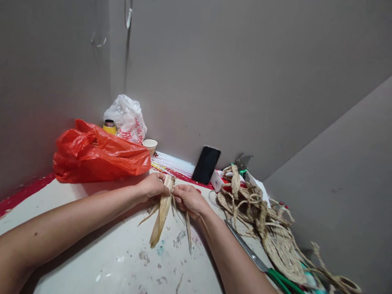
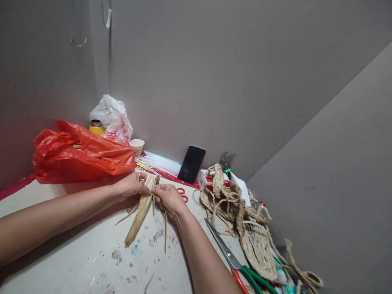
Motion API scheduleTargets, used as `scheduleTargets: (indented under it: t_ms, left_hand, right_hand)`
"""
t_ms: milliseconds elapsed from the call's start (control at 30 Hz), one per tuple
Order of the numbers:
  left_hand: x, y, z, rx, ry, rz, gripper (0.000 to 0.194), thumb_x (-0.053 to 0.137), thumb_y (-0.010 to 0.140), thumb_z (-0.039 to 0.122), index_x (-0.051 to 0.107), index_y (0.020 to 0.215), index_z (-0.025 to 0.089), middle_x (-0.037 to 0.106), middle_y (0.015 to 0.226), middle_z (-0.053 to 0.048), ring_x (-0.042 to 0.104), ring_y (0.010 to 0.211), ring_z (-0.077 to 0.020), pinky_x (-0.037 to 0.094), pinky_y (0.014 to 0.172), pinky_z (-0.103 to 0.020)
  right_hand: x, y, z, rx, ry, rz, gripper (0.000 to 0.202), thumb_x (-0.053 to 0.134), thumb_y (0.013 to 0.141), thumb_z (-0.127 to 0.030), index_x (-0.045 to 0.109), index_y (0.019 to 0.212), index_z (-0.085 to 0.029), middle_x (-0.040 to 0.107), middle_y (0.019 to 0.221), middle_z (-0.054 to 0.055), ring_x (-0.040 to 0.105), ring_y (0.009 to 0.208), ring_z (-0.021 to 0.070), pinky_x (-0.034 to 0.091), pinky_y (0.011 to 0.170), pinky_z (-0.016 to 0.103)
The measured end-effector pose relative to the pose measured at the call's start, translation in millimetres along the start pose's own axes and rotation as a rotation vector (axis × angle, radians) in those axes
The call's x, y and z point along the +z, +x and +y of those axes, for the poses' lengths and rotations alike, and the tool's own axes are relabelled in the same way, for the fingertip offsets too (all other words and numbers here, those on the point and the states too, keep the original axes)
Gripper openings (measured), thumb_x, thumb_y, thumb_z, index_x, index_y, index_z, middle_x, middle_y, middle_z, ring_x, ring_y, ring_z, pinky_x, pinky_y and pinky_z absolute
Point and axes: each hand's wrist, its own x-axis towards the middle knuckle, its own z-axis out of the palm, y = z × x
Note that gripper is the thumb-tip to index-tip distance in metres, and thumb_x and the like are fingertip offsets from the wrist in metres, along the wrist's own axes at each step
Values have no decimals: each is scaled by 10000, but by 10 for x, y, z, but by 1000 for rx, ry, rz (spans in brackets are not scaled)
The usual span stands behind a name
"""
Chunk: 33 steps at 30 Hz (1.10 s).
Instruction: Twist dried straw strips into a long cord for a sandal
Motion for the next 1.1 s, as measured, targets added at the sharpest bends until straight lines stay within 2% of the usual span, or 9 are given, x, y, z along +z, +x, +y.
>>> scheduleTargets:
  t_ms: [233, 467, 600, 700, 800, 900, 1000, 1100]
  left_hand:
    - [-20, 49, -22, 4, -58, -6, 209, 561, 554, 63, 534, 736, 162, 547, 528, 44, 512, 474, -105, 408, 496, -208]
    - [-34, 60, -48, 14, -45, 14, 201, 578, 538, 61, 525, 701, 166, 534, 509, 57, 501, 465, -100, 396, 485, -201]
    - [-3, 56, -94, 40, -45, 22, 191, 577, 536, 48, 472, 640, 169, 503, 477, 69, 464, 433, -79, 363, 462, -184]
    - [30, 19, -66, 88, -58, 20, 209, 591, 536, 39, 486, 667, 164, 502, 487, 72, 468, 434, -77, 354, 454, -181]
    - [51, -60, 99, 222, -107, 3, 208, 610, 554, 41, 534, 721, 138, 571, 594, 36, 534, 522, -89, 404, 506, -190]
    - [28, -229, 415, 413, -175, 20, 207, 632, 587, 59, 553, 763, 131, 597, 692, 24, 566, 603, -81, 453, 582, -195]
    - [-66, -552, 807, 567, -217, 32, 177, 613, 691, 143, 542, 853, 155, 585, 696, 31, 593, 601, -95, 493, 582, -231]
    - [-251, -1006, 1165, 759, -198, 144, 87, 579, 746, 147, 531, 816, 167, 534, 651, 52, 528, 493, -59, 478, 500, -205]
  right_hand:
    - [-11, -13, -6, -14, 37, 22, 326, 689, 615, -357, 436, 517, -176, 414, 375, -83, 214, 289, 8, 101, 325, 179]
    - [-7, -27, -17, 12, 38, 15, 351, 733, 567, -370, 445, 526, -174, 417, 374, -86, 210, 291, 5, 92, 324, 173]
    - [2, -20, -9, 10, 37, 13, 316, 694, 579, -334, 430, 503, -179, 399, 361, -88, 212, 290, 7, 107, 326, 175]
    - [3, -5, 15, 4, 18, 20, 269, 643, 598, -306, 429, 494, -183, 388, 353, -90, 208, 284, 10, 106, 324, 180]
    - [7, 17, 57, 1, -21, 28, 248, 614, 603, -278, 429, 468, -184, 386, 328, -83, 211, 270, 16, 92, 317, 191]
    - [6, 32, 91, 3, -63, 19, 212, 604, 597, -243, 458, 459, -176, 390, 311, -79, 218, 262, 21, 79, 314, 198]
    - [-12, 35, 108, 3, -100, 16, 223, 606, 615, -238, 466, 454, -175, 380, 302, -83, 206, 258, 20, 68, 312, 201]
    - [-34, 37, 116, 0, -122, 24, 269, 622, 642, -246, 455, 442, -179, 365, 289, -86, 208, 253, 23, 66, 308, 204]
